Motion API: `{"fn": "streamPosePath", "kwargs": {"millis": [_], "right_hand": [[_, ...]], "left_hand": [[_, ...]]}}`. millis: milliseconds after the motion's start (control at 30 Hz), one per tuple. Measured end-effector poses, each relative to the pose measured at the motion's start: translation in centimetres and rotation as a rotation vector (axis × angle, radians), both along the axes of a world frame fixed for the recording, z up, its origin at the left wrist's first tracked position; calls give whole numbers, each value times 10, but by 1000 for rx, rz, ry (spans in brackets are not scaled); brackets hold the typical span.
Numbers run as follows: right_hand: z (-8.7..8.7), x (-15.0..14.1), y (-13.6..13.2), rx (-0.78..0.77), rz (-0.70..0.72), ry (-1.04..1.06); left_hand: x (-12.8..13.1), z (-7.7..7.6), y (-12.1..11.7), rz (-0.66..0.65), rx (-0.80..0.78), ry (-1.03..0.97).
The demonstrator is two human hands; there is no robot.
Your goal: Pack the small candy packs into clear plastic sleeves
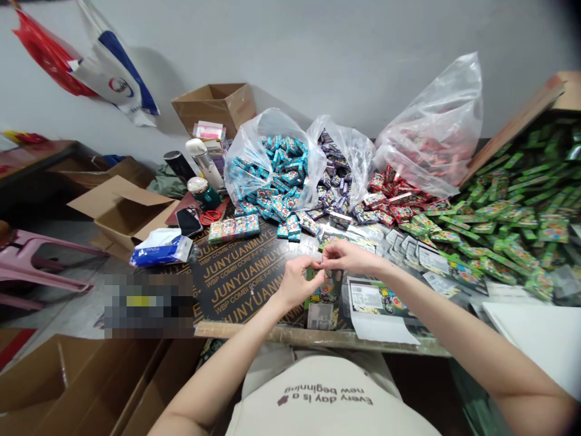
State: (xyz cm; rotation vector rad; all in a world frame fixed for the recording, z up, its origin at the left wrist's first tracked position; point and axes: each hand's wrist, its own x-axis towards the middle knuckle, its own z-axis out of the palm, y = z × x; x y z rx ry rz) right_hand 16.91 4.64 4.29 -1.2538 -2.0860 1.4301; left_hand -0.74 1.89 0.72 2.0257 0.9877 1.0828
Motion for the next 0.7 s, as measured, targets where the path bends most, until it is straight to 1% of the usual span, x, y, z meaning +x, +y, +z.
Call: {"fn": "streamPosePath", "kwargs": {"millis": [133, 267, 333, 400, 467, 533, 567, 600, 633, 667, 700], "right_hand": [[-1, 1, 2, 3, -21, 3], [-8, 2, 4, 27, -63, -1], [-15, 0, 2, 34, -120, 28], [-23, -3, -4, 35, -255, 121], [-33, -7, -12, 22, -427, 249], [-41, -7, -19, 1, -570, 338], [-45, -5, -21, 3, -616, 342], [-48, 1, -22, 32, -646, 312], [-51, 9, -23, 99, -668, 244], [-54, 21, -23, 198, -682, 138], [-58, 37, -22, 320, -680, 0]], "left_hand": [[6, -9, 0, 102, -11, 9], [8, -11, 0, 117, -47, -6], [8, -10, 0, 117, -83, -26], [8, -14, -3, 136, -181, -96], [9, -23, -8, 107, -367, -224], [7, -36, -15, -8, -572, -337], [3, -42, -16, -72, -641, -366], [-2, -46, -16, -117, -675, -369], [-9, -48, -13, -127, -667, -350], [-19, -47, -7, -97, -617, -312], [-30, -43, 2, -40, -529, -250]]}}
